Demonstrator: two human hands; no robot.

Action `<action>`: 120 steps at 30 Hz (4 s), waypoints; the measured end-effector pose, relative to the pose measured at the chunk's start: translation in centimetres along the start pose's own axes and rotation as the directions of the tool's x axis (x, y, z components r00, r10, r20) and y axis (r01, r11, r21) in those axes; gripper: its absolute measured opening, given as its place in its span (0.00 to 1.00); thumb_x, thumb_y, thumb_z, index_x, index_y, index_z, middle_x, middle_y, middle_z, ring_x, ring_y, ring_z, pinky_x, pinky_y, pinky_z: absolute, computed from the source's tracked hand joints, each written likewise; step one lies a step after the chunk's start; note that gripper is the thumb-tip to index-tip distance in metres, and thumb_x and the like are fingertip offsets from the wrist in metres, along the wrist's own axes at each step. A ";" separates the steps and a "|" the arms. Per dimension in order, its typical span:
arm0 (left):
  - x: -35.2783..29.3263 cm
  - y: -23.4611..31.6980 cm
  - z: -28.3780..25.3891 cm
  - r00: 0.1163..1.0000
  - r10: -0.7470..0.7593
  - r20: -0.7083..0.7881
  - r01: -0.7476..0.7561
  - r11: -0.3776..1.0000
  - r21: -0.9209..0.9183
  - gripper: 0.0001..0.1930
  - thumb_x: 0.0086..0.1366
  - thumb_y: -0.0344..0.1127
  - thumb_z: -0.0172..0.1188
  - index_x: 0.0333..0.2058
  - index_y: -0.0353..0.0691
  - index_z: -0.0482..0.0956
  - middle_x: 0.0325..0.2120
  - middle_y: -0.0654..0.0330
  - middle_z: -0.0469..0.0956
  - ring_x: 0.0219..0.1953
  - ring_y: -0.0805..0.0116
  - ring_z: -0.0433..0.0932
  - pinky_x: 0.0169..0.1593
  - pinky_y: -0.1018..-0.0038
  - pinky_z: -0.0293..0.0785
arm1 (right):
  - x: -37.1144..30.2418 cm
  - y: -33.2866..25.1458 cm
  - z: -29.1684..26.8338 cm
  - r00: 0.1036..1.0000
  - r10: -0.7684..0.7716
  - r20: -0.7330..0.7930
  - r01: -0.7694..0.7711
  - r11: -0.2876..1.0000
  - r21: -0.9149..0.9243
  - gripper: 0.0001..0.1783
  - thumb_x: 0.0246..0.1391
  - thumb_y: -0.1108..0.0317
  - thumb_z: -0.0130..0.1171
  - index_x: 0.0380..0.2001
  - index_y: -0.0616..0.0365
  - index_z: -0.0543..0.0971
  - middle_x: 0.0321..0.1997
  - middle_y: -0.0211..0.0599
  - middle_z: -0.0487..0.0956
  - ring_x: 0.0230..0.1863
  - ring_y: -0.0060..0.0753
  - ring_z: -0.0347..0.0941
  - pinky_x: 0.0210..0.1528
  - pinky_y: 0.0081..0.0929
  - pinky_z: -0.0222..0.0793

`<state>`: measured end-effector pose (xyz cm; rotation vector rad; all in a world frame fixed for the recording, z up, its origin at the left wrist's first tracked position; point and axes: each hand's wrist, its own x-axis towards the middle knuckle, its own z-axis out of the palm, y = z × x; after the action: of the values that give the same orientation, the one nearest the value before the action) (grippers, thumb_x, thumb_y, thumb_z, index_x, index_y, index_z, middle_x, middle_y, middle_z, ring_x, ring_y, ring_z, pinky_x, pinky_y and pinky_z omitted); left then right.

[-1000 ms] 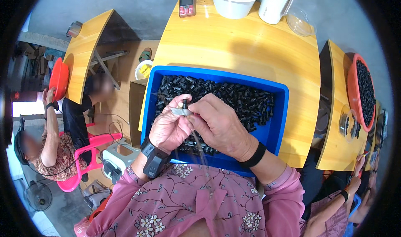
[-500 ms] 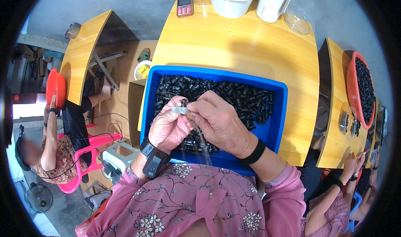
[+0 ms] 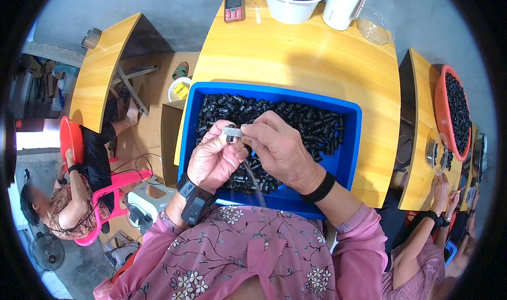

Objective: The person is inspecting and cleaning small black plastic parts by hand using a small blade.

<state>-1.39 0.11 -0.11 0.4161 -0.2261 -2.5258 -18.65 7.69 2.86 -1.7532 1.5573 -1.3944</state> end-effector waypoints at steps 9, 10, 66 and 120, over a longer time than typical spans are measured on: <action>0.1 0.1 -0.2 0.997 0.011 -0.076 -0.013 1.000 -0.020 0.12 0.66 0.29 0.60 0.47 0.38 0.75 0.39 0.57 0.79 0.37 0.66 0.79 0.41 0.69 0.78 | 0.4 -0.8 0.5 0.999 -0.046 0.026 0.046 0.999 0.014 0.12 0.53 0.79 0.63 0.42 0.62 0.79 0.35 0.42 0.75 0.33 0.41 0.77 0.34 0.29 0.75; 0.1 0.1 -0.2 0.996 0.012 -0.094 -0.014 1.000 -0.018 0.12 0.66 0.29 0.60 0.47 0.38 0.75 0.40 0.57 0.80 0.38 0.66 0.80 0.41 0.69 0.78 | 0.4 -0.8 0.6 0.997 -0.065 0.027 0.066 0.998 -0.001 0.12 0.53 0.79 0.63 0.42 0.62 0.79 0.35 0.42 0.75 0.33 0.41 0.77 0.34 0.29 0.75; 0.1 0.1 1.2 0.987 -0.161 -0.023 0.163 0.983 0.086 0.08 0.70 0.33 0.57 0.45 0.41 0.74 0.36 0.62 0.77 0.33 0.74 0.75 0.37 0.73 0.71 | 0.8 0.1 -0.1 0.940 0.325 0.106 -0.338 0.837 0.430 0.08 0.52 0.75 0.66 0.36 0.63 0.80 0.31 0.29 0.75 0.31 0.16 0.70 0.34 0.18 0.67; -0.1 0.0 -0.1 0.999 -0.030 -0.034 0.030 0.999 -0.011 0.14 0.63 0.26 0.63 0.47 0.38 0.74 0.40 0.55 0.80 0.39 0.65 0.81 0.50 0.65 0.78 | 0.6 -0.5 -0.1 0.999 -0.009 0.032 0.008 1.000 0.016 0.08 0.56 0.77 0.61 0.40 0.63 0.78 0.32 0.41 0.74 0.31 0.42 0.77 0.32 0.30 0.74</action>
<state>-1.23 0.15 -0.16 0.4615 -0.1952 -2.5462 -18.52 7.29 3.56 -1.7663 1.5199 -1.3727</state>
